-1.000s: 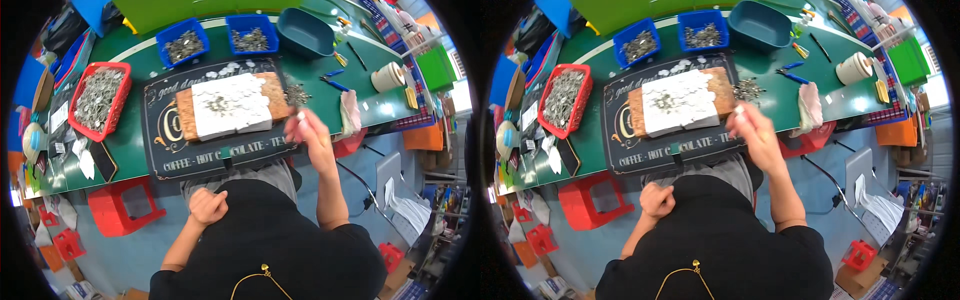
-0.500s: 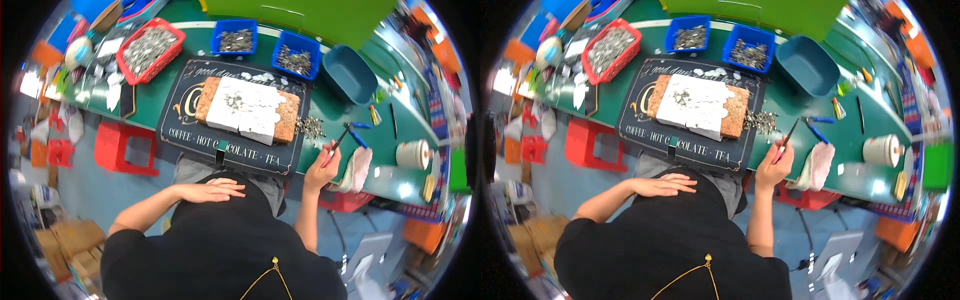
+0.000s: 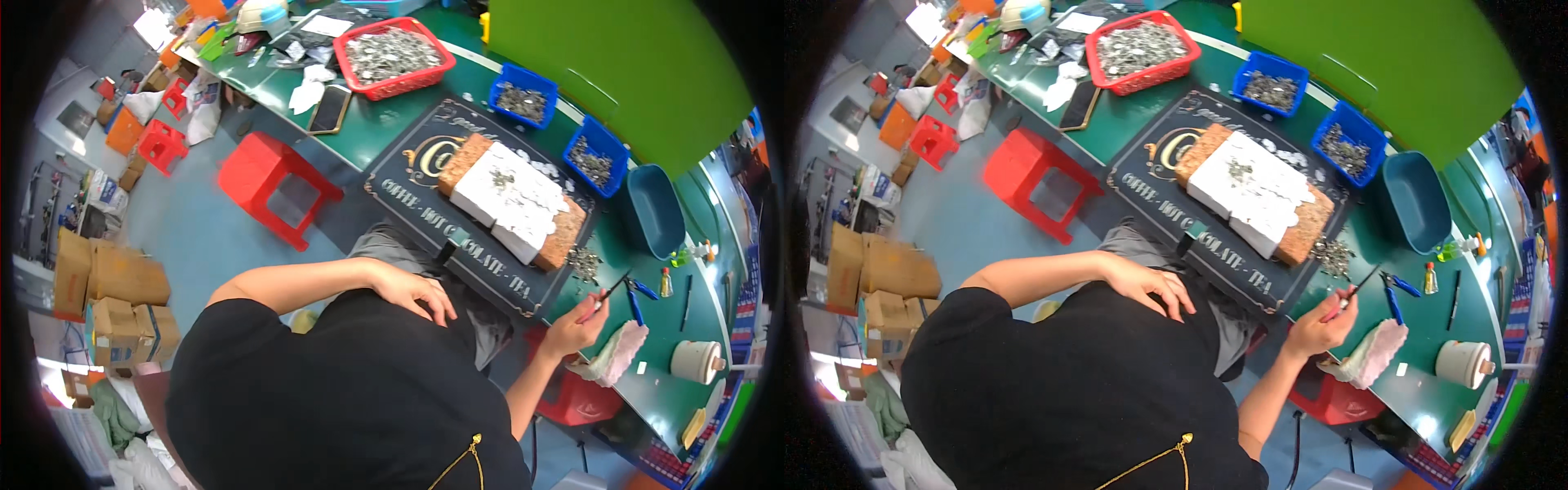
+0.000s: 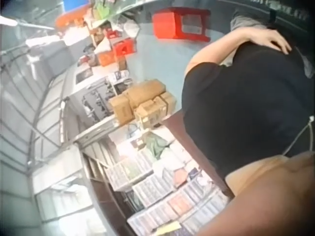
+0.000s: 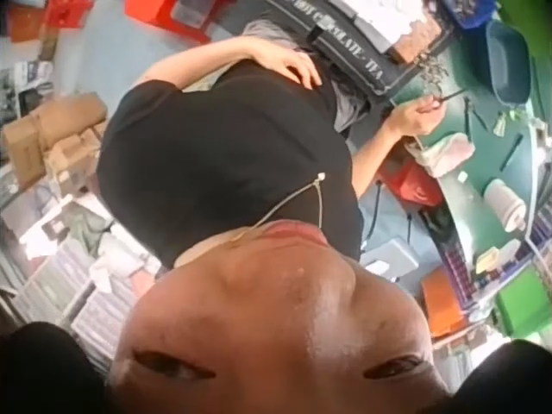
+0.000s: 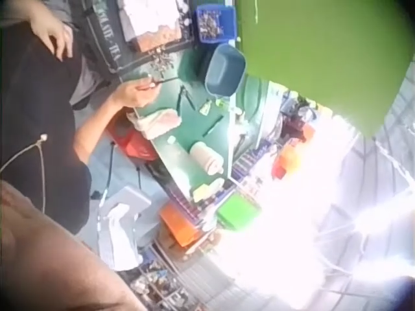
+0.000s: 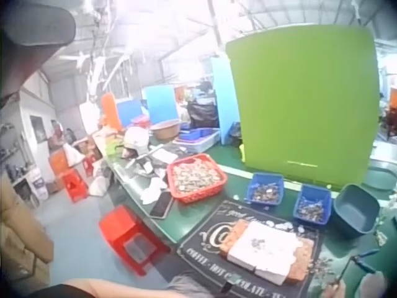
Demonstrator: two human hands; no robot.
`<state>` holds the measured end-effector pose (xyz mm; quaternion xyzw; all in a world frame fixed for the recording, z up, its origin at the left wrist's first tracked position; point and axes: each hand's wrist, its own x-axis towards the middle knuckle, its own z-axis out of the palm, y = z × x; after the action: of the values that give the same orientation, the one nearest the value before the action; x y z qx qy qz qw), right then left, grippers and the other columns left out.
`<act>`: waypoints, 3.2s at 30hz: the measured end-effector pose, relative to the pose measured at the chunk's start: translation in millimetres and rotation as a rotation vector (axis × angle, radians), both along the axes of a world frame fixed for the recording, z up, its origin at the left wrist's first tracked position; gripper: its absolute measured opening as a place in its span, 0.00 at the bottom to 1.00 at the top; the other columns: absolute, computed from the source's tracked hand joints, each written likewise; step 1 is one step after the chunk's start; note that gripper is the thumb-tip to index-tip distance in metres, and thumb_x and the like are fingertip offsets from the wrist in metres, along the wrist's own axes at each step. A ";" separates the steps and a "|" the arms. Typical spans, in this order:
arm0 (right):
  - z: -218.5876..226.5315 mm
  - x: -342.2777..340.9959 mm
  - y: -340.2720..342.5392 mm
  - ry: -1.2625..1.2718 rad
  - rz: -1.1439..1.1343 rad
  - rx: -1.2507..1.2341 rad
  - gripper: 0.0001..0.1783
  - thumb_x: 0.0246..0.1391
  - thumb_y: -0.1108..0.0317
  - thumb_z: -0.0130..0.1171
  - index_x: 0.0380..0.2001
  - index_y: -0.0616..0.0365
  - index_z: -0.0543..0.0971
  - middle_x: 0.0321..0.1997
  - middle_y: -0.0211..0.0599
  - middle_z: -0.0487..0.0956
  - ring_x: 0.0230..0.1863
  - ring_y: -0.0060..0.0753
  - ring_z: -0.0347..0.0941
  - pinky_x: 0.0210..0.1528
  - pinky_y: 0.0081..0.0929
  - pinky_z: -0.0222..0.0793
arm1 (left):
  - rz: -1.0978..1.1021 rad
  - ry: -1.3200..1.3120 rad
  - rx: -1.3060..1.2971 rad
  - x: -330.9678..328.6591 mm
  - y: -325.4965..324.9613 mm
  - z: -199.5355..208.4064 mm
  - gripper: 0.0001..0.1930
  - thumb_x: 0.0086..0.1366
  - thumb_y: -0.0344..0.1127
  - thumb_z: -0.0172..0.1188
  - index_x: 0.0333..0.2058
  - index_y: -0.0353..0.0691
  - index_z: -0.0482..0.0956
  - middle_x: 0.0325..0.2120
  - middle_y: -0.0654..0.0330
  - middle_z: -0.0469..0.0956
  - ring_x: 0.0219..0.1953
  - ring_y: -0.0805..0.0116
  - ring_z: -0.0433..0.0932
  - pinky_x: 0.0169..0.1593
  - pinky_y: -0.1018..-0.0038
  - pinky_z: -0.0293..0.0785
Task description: Assembling and processing small metal components using pliers at a factory workstation.
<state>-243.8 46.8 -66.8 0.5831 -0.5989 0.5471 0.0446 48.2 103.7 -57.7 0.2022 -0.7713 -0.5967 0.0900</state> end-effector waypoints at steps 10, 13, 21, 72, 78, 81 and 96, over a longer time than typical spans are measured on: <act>2.0 0.7 0.7 0.013 -0.093 -0.080 0.15 0.56 0.67 0.48 0.43 0.68 0.70 0.37 0.47 0.76 0.36 0.45 0.73 0.38 0.33 0.67 | 0.040 -0.050 -0.086 19.4 21.1 0.8 0.16 0.67 0.42 0.41 0.47 0.42 0.70 0.55 0.60 0.62 0.59 0.63 0.54 0.60 0.66 0.45; -0.4 -1.8 4.6 0.032 -0.156 -0.093 0.16 0.56 0.66 0.49 0.42 0.68 0.71 0.37 0.48 0.76 0.36 0.47 0.72 0.39 0.35 0.67 | 0.047 -0.026 -0.030 22.9 23.2 5.4 0.17 0.67 0.42 0.42 0.48 0.40 0.70 0.55 0.57 0.61 0.59 0.62 0.55 0.61 0.67 0.47; 0.5 0.6 5.1 -0.001 -0.127 0.057 0.14 0.56 0.67 0.48 0.42 0.67 0.72 0.35 0.46 0.76 0.35 0.39 0.73 0.38 0.30 0.67 | 0.460 -0.044 0.095 40.8 -33.1 87.8 0.08 0.60 0.28 0.50 0.36 0.33 0.77 0.28 0.60 0.77 0.29 0.75 0.77 0.32 0.79 0.73; 73.6 133.8 8.3 -0.513 0.881 0.769 0.13 0.47 0.68 0.53 0.36 0.65 0.73 0.25 0.33 0.74 0.28 0.21 0.69 0.32 0.16 0.63 | 1.062 1.032 0.335 26.7 -97.1 45.4 0.08 0.56 0.29 0.60 0.31 0.32 0.72 0.28 0.56 0.75 0.27 0.71 0.75 0.34 0.78 0.73; 79.8 135.7 -0.8 -0.391 0.882 0.808 0.13 0.45 0.69 0.54 0.34 0.65 0.74 0.25 0.36 0.74 0.28 0.23 0.71 0.32 0.18 0.64 | 0.944 0.975 0.531 34.3 -97.8 44.1 0.09 0.56 0.31 0.61 0.31 0.31 0.74 0.24 0.59 0.74 0.23 0.74 0.72 0.31 0.80 0.70; 79.8 133.4 -4.0 -0.305 0.883 0.779 0.12 0.44 0.70 0.54 0.33 0.66 0.74 0.26 0.37 0.75 0.28 0.24 0.71 0.32 0.19 0.65 | 0.861 0.986 0.686 38.5 -99.6 40.9 0.10 0.56 0.33 0.60 0.31 0.31 0.74 0.22 0.60 0.74 0.22 0.73 0.72 0.29 0.80 0.70; 96.2 124.8 -8.4 -0.424 0.920 0.928 0.11 0.43 0.72 0.56 0.32 0.66 0.75 0.26 0.35 0.77 0.26 0.21 0.71 0.30 0.16 0.65 | 0.748 0.862 0.924 48.7 -98.3 41.7 0.10 0.58 0.33 0.57 0.31 0.29 0.75 0.19 0.59 0.74 0.19 0.75 0.74 0.24 0.81 0.73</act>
<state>-118.9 38.4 29.4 0.6171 -0.4585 0.2997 -0.5650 96.9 5.4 -16.0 0.2167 -0.2168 -0.8170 0.4885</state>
